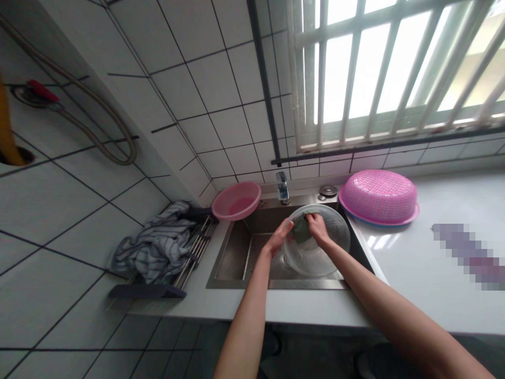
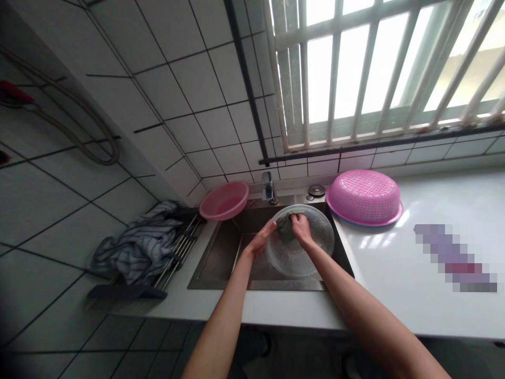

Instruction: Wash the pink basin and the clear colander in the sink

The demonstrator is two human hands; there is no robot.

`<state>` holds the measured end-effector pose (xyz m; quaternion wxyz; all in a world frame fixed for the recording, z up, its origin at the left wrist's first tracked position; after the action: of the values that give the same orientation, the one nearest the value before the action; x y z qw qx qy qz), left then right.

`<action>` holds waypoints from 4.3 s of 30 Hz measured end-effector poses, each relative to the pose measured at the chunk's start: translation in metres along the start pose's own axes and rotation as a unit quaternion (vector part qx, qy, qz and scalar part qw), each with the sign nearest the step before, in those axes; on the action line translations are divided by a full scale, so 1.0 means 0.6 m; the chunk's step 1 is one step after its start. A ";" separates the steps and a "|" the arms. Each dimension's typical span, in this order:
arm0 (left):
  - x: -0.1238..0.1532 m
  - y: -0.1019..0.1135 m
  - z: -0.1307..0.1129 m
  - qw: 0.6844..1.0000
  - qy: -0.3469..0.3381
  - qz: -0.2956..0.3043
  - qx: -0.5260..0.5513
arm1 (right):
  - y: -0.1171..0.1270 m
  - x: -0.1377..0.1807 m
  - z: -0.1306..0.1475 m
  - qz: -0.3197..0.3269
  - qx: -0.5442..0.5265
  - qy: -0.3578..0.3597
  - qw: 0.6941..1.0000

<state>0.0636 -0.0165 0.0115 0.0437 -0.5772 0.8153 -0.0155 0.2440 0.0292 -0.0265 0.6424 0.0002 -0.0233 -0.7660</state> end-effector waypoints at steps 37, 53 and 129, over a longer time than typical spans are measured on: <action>0.003 0.005 0.009 0.997 0.065 -0.012 -0.043 | 0.005 -0.007 0.005 0.079 -0.087 -0.073 0.990; -0.001 0.018 0.010 0.998 0.056 -0.016 -0.009 | -0.038 0.052 0.015 0.285 0.026 -0.017 0.958; 0.002 0.008 0.006 1.000 0.015 -0.009 -0.015 | -0.027 0.037 0.008 0.301 0.051 -0.014 0.952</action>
<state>0.0593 -0.0160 0.0073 0.0227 -0.5846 0.8109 -0.0119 0.2238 0.0106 -0.0217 0.8421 0.0155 -0.0699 -0.5346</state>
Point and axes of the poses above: each hand's wrist, its own x-axis away from the middle knuckle, its own y-axis out of the back of the hand, z = x × y, the point moved 1 cm from there along -x, towards the middle knuckle, and after that the axes turned 9 degrees about -y, right-handed, at the moved point
